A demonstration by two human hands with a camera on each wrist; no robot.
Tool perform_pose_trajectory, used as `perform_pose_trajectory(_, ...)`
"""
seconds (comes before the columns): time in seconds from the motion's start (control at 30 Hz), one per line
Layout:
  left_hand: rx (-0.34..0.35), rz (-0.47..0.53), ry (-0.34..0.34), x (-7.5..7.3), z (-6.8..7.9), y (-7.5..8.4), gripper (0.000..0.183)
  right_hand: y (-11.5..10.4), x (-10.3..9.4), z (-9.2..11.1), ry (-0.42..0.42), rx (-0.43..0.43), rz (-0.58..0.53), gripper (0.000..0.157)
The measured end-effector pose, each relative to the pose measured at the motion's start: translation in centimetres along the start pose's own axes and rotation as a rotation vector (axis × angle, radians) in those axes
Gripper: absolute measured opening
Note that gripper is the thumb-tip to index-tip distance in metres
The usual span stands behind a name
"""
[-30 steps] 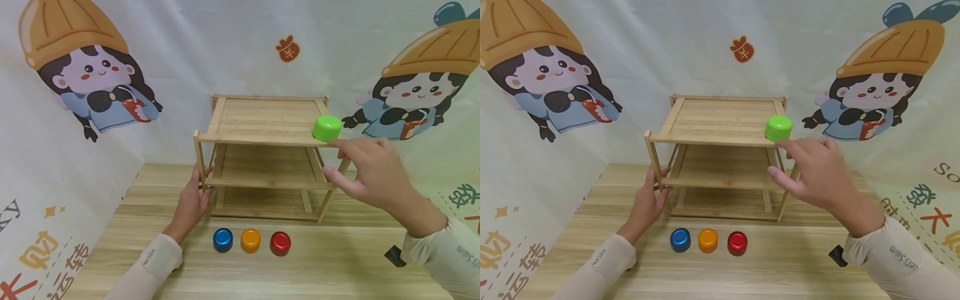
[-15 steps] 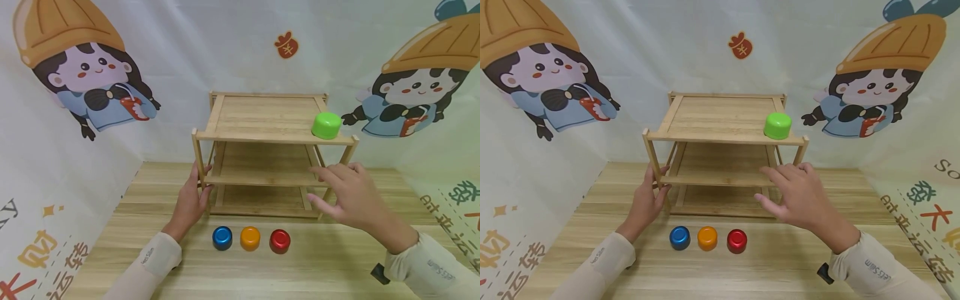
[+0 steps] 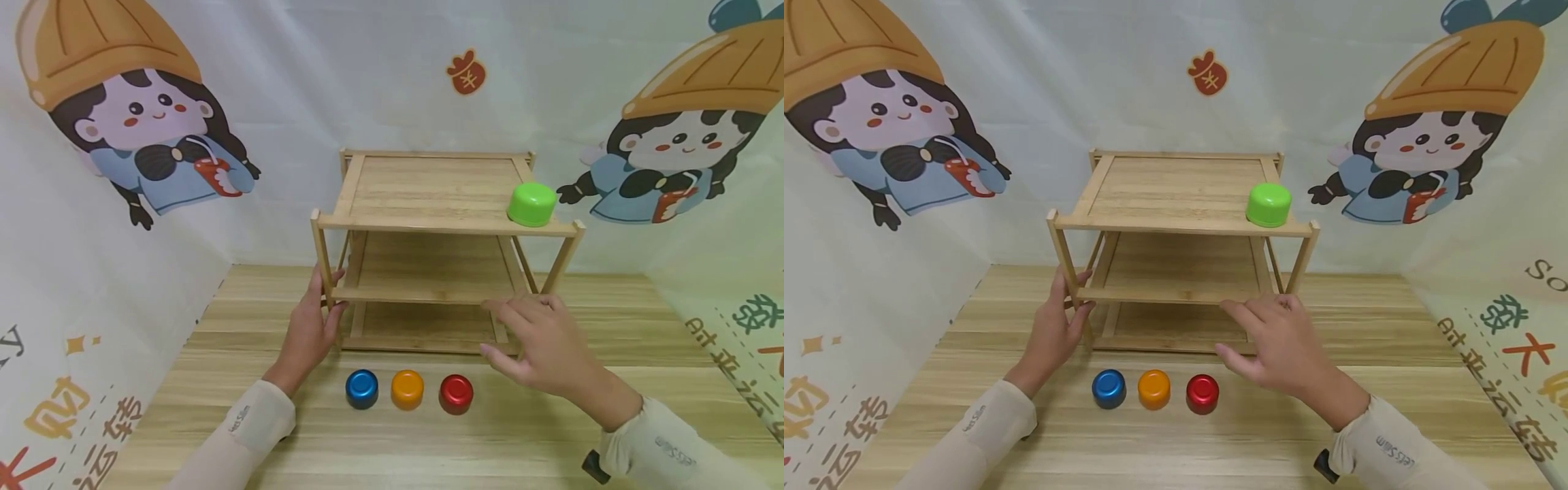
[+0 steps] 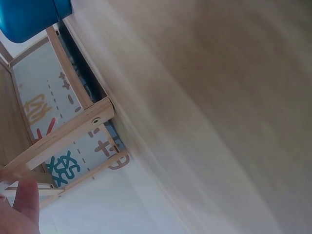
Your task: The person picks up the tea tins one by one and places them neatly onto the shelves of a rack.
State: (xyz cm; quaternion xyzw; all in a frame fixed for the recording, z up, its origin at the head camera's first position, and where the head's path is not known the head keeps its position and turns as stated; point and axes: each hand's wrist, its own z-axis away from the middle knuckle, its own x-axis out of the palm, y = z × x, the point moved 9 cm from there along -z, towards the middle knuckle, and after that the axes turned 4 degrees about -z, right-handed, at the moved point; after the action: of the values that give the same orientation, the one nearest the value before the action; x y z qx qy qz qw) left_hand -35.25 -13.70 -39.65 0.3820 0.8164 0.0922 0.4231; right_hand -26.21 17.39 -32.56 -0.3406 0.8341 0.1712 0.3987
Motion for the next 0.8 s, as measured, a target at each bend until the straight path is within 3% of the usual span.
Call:
perform_pose_trajectory(0.3,0.006,0.004,0.008,-0.1,0.1,0.0,0.085,-1.3,3.4,1.8,-0.005,-0.05,0.022,0.062)
perform_pose_trajectory(0.8,-0.007,0.009,0.007,0.0,0.1,0.0,0.084,-2.6,6.3,3.9,-0.052,-0.069,-0.005,0.06)
